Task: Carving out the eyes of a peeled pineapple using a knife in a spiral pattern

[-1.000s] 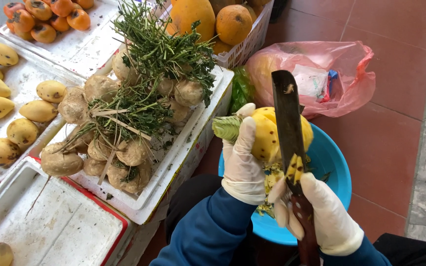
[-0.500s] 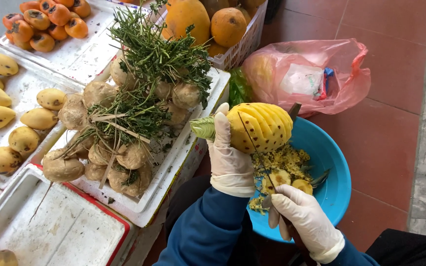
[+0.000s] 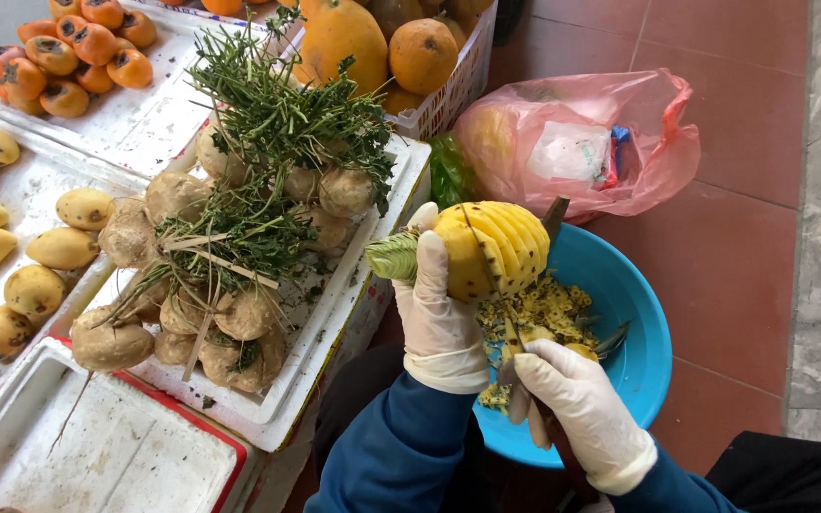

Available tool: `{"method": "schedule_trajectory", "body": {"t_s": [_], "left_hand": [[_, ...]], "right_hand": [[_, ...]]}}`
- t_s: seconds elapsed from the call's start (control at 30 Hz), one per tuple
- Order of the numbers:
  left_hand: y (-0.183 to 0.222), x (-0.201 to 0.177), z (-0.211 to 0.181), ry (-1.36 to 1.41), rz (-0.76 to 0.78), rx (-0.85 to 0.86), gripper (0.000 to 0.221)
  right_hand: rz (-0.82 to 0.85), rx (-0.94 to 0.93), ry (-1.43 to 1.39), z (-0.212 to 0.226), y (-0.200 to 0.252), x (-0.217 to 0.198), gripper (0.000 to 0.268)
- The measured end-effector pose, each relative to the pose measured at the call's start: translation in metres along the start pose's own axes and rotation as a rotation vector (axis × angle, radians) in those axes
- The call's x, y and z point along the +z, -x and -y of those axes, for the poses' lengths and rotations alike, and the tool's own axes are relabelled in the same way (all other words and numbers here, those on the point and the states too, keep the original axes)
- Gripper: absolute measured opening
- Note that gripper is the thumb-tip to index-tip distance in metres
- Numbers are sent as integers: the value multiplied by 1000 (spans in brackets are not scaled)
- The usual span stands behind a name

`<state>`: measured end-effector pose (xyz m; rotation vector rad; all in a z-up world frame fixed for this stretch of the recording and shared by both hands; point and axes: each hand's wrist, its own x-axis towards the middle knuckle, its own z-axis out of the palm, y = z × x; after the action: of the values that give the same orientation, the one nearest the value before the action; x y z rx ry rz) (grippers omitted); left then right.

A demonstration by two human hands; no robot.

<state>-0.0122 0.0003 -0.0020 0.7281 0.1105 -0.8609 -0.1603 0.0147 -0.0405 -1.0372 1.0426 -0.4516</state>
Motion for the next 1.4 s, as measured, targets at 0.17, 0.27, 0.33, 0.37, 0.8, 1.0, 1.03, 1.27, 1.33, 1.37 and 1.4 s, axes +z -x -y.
{"method": "schedule_trajectory", "body": {"t_s": [0.17, 0.27, 0.33, 0.37, 0.8, 1.0, 1.03, 1.27, 1.33, 1.37, 1.4], "left_hand": [[-14, -4, -7, -26, -69, 26, 74], [-15, 1, -21, -14, -120, 17, 80], [-15, 6, -30, -7, -141, -9, 86], [-12, 8, -34, -21, -130, -73, 86], [-4, 8, -39, 161, -46, -430, 68], [3, 6, -40, 130, -15, -471, 64], [1, 1, -35, 127, -14, -470, 64], [24, 2, -29, 176, 120, -465, 63], [32, 5, -29, 178, 134, -473, 62], [36, 8, -31, 158, 134, -446, 61], [40, 12, -33, 138, 135, -419, 61]], "right_hand": [[-75, -121, -34, 4, 7, -29, 53], [-100, -197, -94, -22, -4, -65, 56], [-141, -241, -122, -53, -28, -83, 57], [-241, 70, 64, -74, -40, -87, 67], [-122, -127, -126, -44, -44, -87, 60], [-146, -229, -134, -31, -33, -81, 51], [-145, -229, -136, -30, -36, -81, 51], [-85, -206, -669, 9, -38, -36, 52], [-74, -225, -729, 11, -36, -33, 50], [-69, -217, -755, 7, -36, -34, 49], [-65, -209, -781, 4, -36, -35, 48]]}}
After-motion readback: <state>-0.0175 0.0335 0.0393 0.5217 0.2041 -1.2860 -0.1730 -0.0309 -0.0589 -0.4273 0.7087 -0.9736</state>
